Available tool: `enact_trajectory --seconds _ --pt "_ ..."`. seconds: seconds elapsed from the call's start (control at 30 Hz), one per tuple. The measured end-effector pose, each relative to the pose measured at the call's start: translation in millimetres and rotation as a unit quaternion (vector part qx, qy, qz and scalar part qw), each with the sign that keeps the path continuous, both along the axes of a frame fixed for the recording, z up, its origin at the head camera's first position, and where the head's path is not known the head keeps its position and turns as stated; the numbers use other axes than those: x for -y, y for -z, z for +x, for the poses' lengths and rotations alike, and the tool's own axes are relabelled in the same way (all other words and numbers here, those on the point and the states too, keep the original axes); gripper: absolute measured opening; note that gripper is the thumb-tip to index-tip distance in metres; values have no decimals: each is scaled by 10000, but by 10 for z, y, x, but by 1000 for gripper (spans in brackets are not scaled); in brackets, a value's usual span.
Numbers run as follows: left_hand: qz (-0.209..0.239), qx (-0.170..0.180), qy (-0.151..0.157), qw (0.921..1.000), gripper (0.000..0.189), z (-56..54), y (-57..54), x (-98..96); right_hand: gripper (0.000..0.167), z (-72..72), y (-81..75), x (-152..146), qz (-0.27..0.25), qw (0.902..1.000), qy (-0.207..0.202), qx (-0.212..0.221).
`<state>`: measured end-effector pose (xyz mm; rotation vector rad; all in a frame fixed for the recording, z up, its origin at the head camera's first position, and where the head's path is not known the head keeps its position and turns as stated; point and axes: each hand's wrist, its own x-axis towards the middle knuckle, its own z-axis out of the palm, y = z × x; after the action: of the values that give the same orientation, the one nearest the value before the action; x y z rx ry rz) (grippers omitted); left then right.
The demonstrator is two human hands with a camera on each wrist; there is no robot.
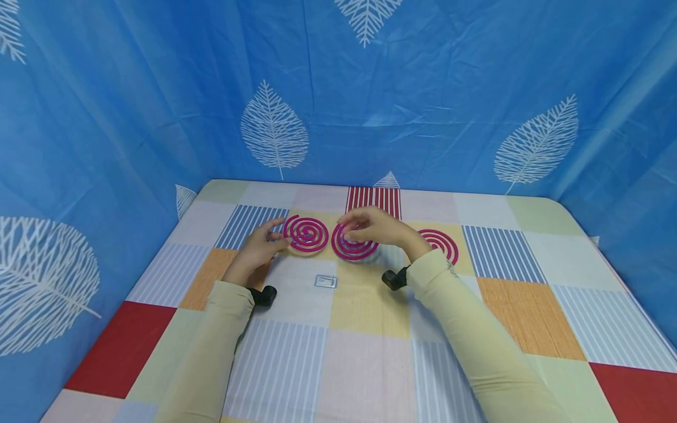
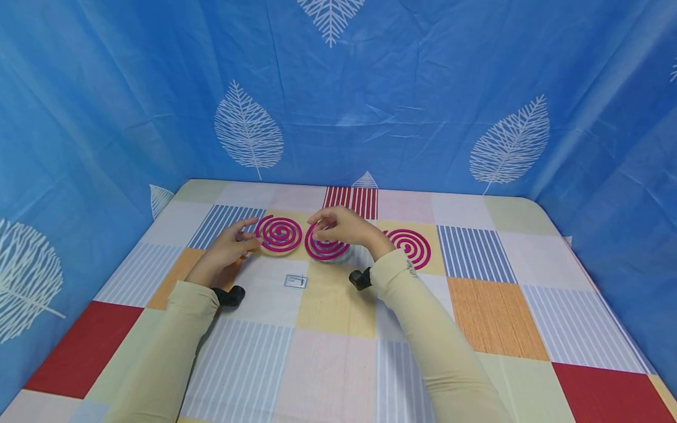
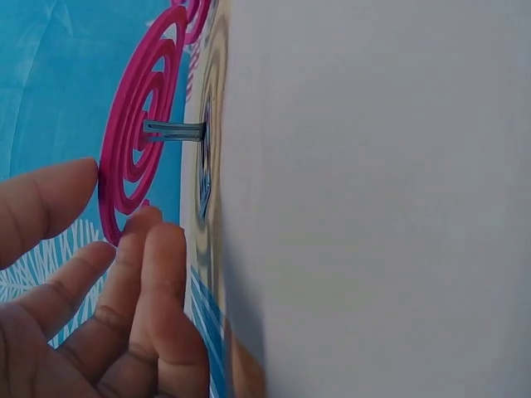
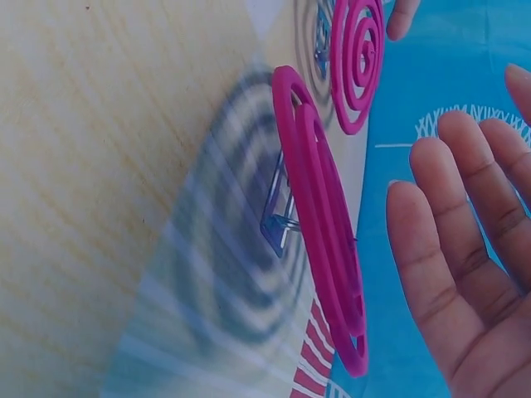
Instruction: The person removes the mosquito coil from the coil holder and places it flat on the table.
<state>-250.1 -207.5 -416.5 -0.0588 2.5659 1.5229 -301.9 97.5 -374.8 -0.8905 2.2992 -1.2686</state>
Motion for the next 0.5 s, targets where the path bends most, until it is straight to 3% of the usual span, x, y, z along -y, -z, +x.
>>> enact_trajectory --seconds 0.5 --pt "-87 192 -5 9998 69 -12 27 15 40 -64 5 160 59 9960 576 674"
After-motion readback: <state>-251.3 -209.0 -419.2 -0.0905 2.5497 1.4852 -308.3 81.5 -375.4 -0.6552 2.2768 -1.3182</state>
